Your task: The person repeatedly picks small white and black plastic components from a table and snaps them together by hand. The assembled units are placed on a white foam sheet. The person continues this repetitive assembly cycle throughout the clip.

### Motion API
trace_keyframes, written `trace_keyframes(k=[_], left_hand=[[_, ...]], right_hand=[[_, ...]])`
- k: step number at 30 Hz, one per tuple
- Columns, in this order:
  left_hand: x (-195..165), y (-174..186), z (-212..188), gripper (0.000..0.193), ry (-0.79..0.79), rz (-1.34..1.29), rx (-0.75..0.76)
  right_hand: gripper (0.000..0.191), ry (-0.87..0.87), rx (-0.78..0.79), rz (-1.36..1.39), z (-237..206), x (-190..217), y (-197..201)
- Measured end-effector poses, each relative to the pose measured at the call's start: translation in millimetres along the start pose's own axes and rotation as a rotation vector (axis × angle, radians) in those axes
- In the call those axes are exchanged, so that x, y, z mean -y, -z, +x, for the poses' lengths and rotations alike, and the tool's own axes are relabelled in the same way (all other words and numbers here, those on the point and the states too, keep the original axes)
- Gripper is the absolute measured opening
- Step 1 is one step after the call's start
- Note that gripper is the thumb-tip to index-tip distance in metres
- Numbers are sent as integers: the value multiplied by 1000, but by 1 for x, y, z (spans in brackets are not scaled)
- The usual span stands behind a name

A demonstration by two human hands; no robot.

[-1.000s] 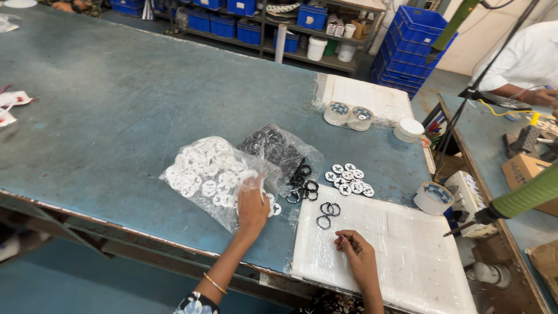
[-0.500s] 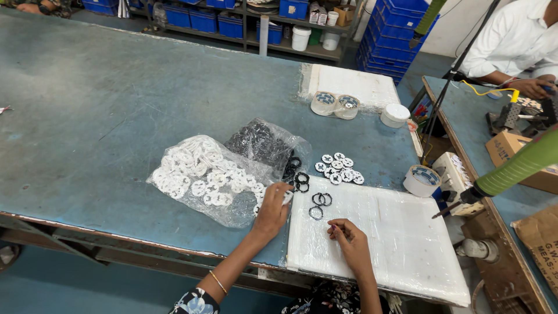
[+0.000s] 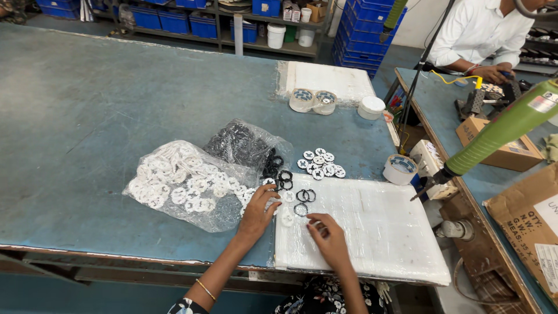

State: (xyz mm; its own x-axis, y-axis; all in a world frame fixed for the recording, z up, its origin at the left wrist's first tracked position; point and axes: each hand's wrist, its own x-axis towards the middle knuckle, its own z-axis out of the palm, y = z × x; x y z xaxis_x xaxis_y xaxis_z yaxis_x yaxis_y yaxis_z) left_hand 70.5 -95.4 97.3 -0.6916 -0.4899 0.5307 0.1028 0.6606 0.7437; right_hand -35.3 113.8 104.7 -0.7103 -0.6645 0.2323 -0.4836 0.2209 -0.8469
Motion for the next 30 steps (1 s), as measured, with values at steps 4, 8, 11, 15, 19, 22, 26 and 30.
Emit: trace_keyframes(k=[4,8,11,15,19,22,26,30], left_hand=[[0,-2,3,17,-75,91,-79],[-3,0,6,16,-70,151,-140],[-9,0,10,18,-116,146,-199],[-25,-15,10,20,29,46,-71],[-40,-36,-1,20,230,-8,139],[-43,-48,-7,27,116,92,115],[-44,-62,-10,33,85,229,123],[-41,-71,-9,19,98,250,168]], right_hand=[[44,-9,35,-252,-1,35,-19],[43,161,-19,-448,0,55,-29],[35,103,23,-455,1,54,-30],[21,9,19,-223,0,35,-25],[20,-228,-53,-126,-5,12,-19],[38,-28,-136,-248,-12,-4,-4],[49,-29,-139,-117,-16,-16,16],[32,-102,-163,17,-16,-13,21]])
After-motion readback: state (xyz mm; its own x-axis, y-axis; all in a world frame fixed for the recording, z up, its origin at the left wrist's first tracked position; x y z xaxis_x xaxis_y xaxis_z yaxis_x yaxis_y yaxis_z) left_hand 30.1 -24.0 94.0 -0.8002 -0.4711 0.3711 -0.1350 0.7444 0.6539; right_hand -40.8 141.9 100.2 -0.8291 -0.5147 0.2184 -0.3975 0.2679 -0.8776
